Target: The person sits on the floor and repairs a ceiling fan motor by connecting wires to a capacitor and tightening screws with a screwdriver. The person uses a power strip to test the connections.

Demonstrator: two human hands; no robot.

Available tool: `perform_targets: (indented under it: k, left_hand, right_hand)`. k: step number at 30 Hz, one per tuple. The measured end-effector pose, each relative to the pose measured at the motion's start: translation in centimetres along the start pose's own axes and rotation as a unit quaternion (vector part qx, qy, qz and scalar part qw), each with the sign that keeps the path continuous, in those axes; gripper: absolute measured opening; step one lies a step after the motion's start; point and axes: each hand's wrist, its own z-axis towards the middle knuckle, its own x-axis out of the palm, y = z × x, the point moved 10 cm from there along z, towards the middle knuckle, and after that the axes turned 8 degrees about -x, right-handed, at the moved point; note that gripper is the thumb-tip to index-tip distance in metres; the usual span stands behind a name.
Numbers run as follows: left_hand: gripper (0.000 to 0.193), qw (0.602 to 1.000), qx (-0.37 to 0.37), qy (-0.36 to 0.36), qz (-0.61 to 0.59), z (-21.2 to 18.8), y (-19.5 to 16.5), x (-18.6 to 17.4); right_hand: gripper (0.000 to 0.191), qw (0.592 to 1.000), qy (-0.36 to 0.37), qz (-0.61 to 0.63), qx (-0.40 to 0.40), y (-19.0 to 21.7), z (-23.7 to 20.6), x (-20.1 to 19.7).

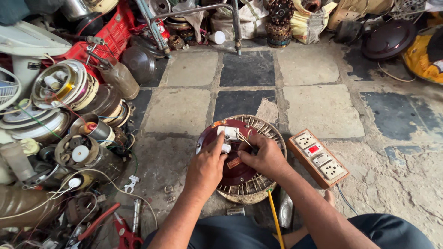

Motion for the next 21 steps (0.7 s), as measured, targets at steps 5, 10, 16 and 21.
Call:
perform_targets:
  k: [5, 10, 16, 21]
  left_hand:
    - [0.053, 0.999, -0.023, -0.034, -0.011, -0.7, -0.5, 0.2]
    - [0.043, 0.997, -0.075, -0.026, 0.004, -0.6, 0.0, 0.7]
    - [0.044, 0.994, -0.11, -0.006, 0.021, 0.0, 0.9, 1.5]
    - [0.043, 0.992, -0.123, -0.008, 0.022, 0.2, 1.4, 1.8]
  right_hand:
    - [0.019, 0.999, -0.014, -0.004, -0.037, 0.5, -0.8, -0.4]
    - [0.017, 0.999, 0.004, 0.002, -0.049, 0.5, -0.8, -1.1]
    - [0.017, 1.0, 0.02, -0.002, -0.009, 0.6, -0.3, -1.1]
    - [0.017, 0.999, 0.007, -0.036, -0.04, 2.0, 0.3, -1.7]
